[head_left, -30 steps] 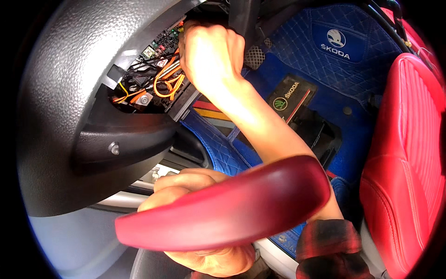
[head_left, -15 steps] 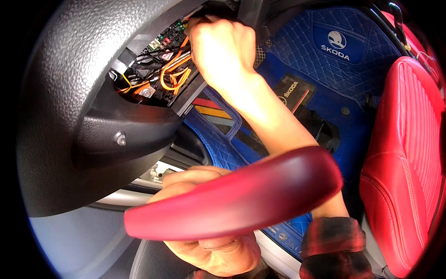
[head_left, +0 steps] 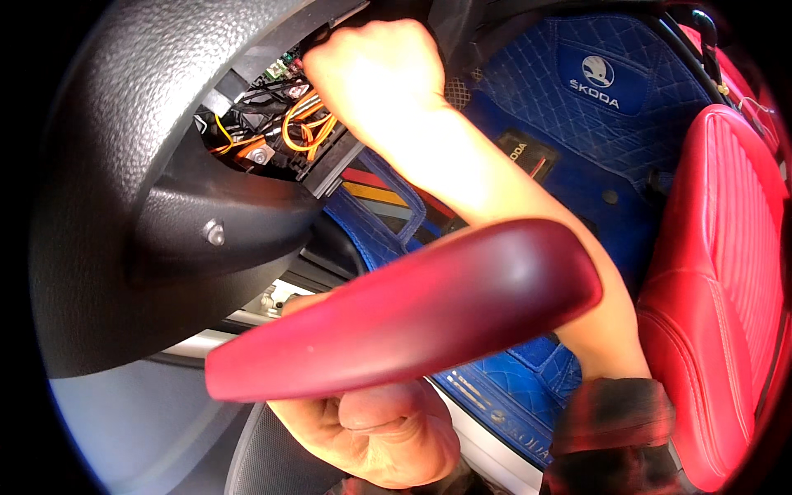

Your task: The person removes a small storage compartment from the dashboard to access the fuse box, then handles several wires and fuses within the exposed panel.

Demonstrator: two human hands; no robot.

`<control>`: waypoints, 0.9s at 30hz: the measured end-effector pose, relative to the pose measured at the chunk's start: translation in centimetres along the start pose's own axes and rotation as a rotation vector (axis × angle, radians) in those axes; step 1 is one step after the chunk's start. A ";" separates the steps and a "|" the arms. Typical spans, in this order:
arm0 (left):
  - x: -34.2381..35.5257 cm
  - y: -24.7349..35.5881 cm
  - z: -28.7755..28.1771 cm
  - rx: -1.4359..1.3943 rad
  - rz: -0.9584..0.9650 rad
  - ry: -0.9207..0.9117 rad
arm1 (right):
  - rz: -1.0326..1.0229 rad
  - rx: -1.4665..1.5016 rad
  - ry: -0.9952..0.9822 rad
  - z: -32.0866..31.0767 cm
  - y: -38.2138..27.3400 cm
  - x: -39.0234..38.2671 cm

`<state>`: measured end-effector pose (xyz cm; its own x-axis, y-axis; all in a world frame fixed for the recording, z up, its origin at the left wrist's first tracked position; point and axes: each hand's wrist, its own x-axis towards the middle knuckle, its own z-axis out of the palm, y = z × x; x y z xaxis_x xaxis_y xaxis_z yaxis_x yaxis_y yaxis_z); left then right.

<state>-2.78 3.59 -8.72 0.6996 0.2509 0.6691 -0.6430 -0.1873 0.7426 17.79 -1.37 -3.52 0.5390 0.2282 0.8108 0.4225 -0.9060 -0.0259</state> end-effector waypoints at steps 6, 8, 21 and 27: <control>-0.4 -0.5 0.2 -0.020 0.047 -0.009 | -0.178 -0.070 -0.227 -1.1 0.7 0.6; -0.2 -0.5 -0.2 -0.099 0.036 -0.040 | -0.130 -0.046 -0.264 -0.9 0.9 0.8; -0.4 -0.5 0.8 -0.055 0.002 0.066 | 0.092 0.560 -0.045 -0.8 3.7 1.8; -0.2 -0.9 0.5 -0.139 0.058 0.013 | 0.188 0.663 -0.002 -0.5 3.6 1.8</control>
<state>-2.18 3.22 -9.49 0.6565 0.2559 0.7096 -0.7198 -0.0689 0.6908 19.92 -4.42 -1.80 0.6478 0.0893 0.7565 0.6778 -0.5209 -0.5189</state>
